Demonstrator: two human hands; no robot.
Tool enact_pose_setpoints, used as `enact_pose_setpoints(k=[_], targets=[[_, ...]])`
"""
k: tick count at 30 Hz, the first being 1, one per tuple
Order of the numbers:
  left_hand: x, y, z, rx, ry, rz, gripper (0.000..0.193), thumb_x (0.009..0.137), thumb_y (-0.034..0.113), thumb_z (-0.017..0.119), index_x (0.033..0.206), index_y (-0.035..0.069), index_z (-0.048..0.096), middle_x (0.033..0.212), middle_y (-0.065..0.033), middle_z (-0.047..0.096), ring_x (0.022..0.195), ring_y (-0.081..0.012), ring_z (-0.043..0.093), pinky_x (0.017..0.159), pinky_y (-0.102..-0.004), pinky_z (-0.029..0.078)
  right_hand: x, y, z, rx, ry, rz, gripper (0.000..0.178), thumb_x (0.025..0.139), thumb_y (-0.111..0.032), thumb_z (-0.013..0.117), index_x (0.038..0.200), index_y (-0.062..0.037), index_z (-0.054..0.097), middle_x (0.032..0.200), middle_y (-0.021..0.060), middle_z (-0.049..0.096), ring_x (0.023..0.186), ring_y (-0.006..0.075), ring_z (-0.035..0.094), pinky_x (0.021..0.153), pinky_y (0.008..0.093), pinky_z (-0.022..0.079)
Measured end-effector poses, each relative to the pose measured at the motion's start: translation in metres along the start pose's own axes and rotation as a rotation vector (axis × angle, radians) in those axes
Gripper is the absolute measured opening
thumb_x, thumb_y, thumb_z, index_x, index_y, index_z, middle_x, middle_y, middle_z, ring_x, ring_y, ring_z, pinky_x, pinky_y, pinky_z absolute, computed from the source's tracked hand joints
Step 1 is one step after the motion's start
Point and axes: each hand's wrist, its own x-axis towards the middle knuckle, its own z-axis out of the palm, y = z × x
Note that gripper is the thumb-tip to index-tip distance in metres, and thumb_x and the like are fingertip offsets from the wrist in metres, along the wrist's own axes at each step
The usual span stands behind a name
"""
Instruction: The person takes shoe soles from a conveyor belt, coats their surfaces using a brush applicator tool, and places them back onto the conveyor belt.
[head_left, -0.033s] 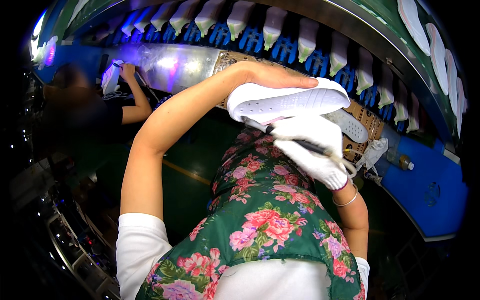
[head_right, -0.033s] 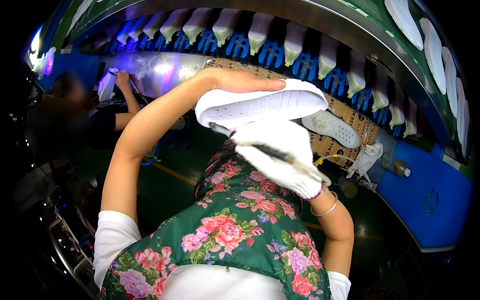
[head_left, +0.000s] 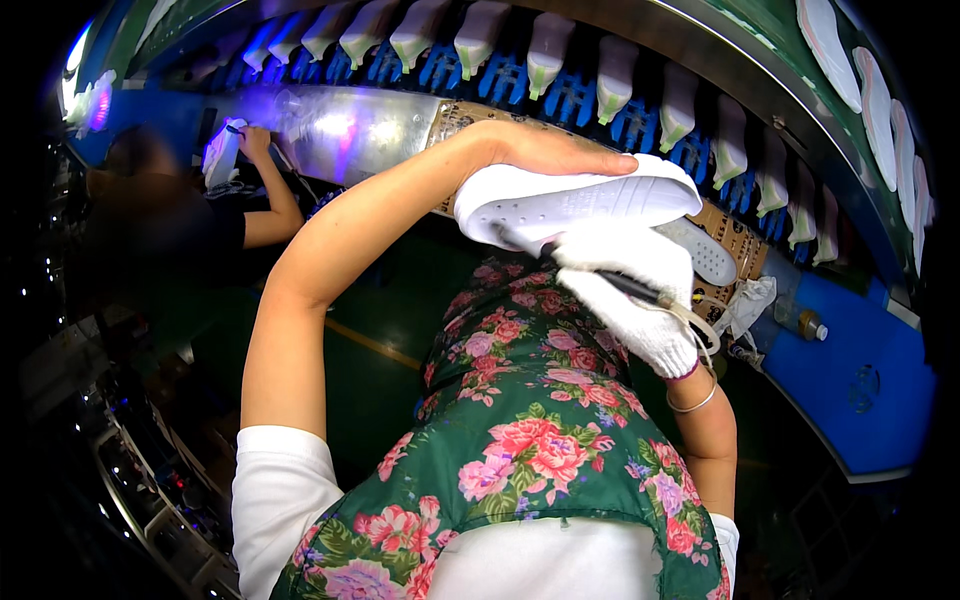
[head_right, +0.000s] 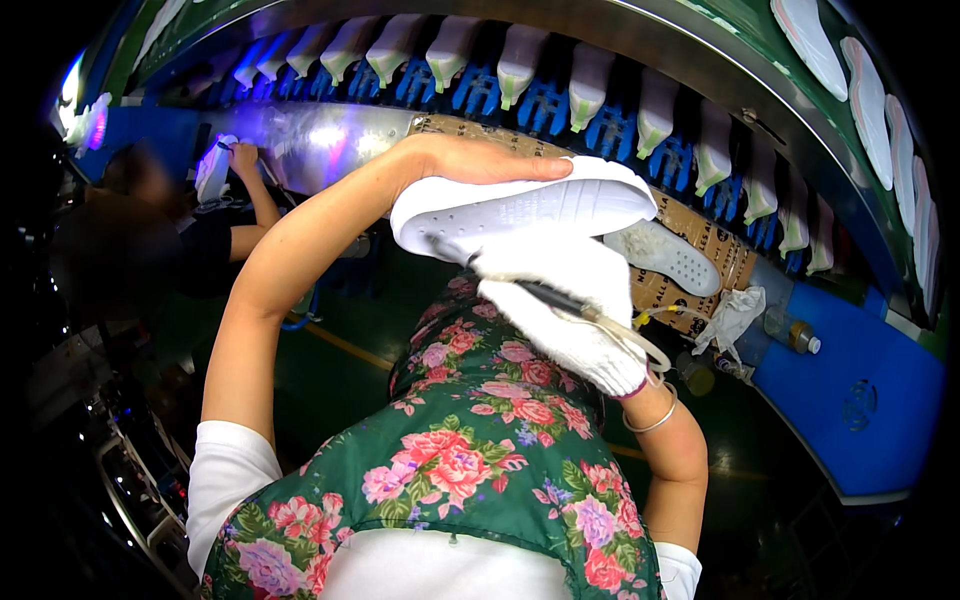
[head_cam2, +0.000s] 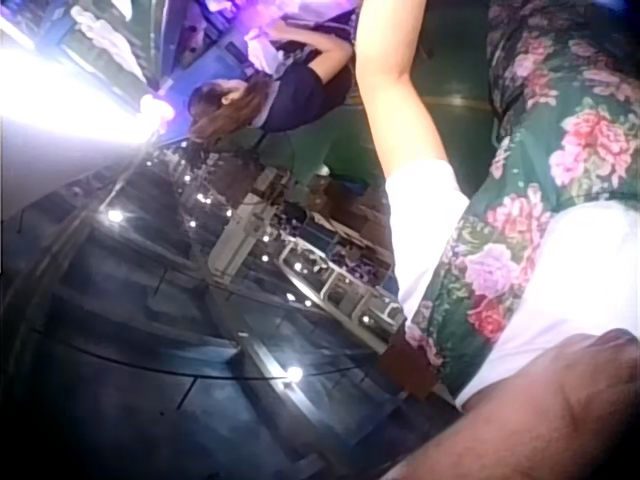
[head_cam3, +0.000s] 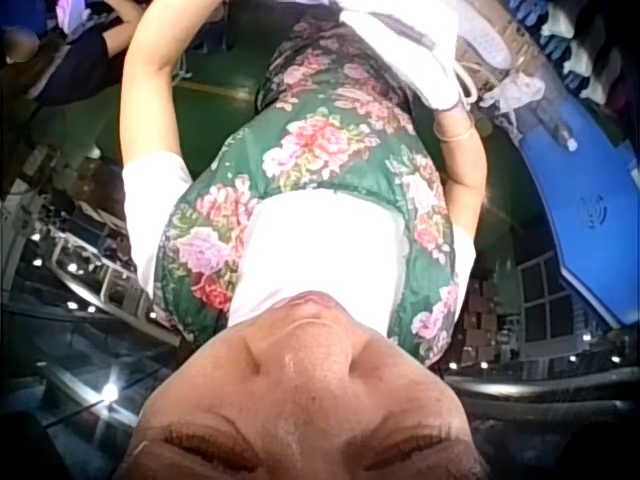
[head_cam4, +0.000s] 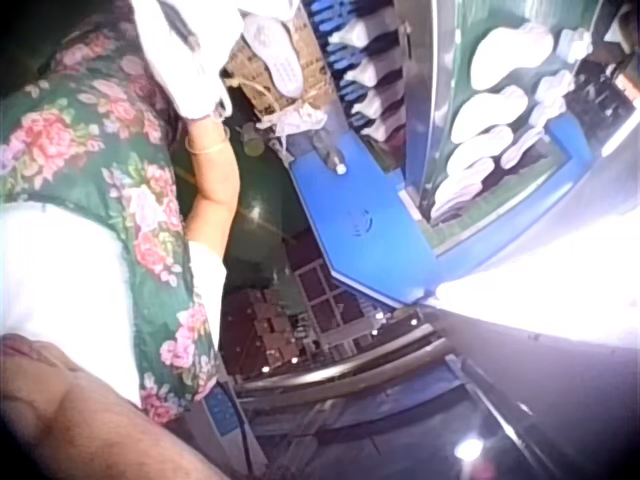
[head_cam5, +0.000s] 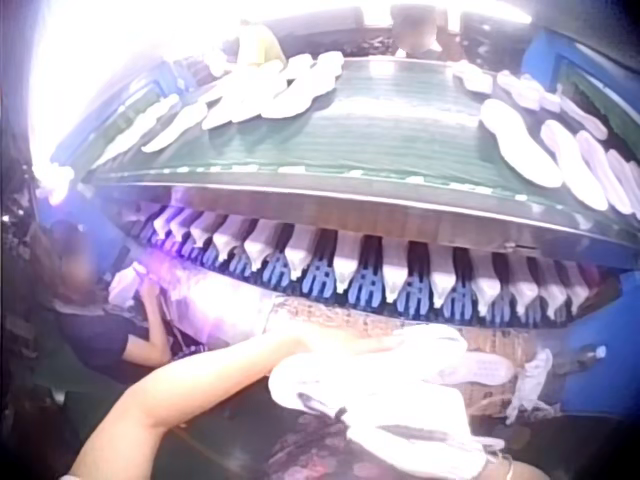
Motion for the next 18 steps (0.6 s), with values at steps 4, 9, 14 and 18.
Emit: enact_pose_setpoints(k=[4, 9, 14, 18], targets=[[0.011, -0.011, -0.005, -0.02, 0.007, -0.036, 0.108, 0.08, 0.089, 0.043, 0.148, 0.006, 0.047, 0.151, -0.0256, 0.043, 0.141, -0.0395, 0.041, 0.113, -0.0452, 0.038, 0.004, -0.003, 0.004, -0.032, -0.06, -0.145, 0.02, 0.077, -0.006, 0.079, 0.096, -0.0108, 0.075, 0.093, 0.0076, 0.073, 0.081, 0.0259, 0.07, 0.075, 0.0337, 0.056], [0.008, -0.008, -0.008, -0.078, 0.055, -0.032, 0.106, 0.081, 0.088, 0.044, 0.146, 0.005, 0.051, 0.145, -0.0255, 0.05, 0.133, -0.0374, 0.05, 0.105, -0.043, 0.045, -0.001, -0.007, 0.013, -0.033, -0.033, -0.141, 0.019, 0.077, -0.005, 0.079, 0.096, -0.0064, 0.075, 0.093, 0.0095, 0.074, 0.081, 0.0241, 0.071, 0.074, 0.0325, 0.056], [0.003, -0.008, -0.006, -0.225, 0.062, -0.057, 0.099, 0.085, 0.085, 0.043, 0.142, 0.006, 0.055, 0.134, -0.023, 0.06, 0.117, -0.0341, 0.062, 0.094, -0.0408, 0.053, -0.012, 0.003, 0.016, 0.521, 0.183, 0.267, 0.02, 0.082, 0.0, 0.075, 0.101, 0.0022, 0.074, 0.099, 0.0134, 0.074, 0.085, 0.018, 0.07, 0.076, 0.0281, 0.055], [0.021, -0.042, 0.019, -1.121, -0.174, 0.286, 0.093, 0.09, 0.082, 0.033, 0.142, 0.007, 0.051, 0.116, -0.0178, 0.067, 0.093, -0.0336, 0.07, 0.076, -0.0448, 0.062, -0.02, 0.015, 0.007, 0.963, 0.521, 0.498, 0.023, 0.088, -0.001, 0.069, 0.11, 0.0058, 0.069, 0.109, 0.0165, 0.072, 0.086, 0.0176, 0.069, 0.076, 0.0259, 0.056]])
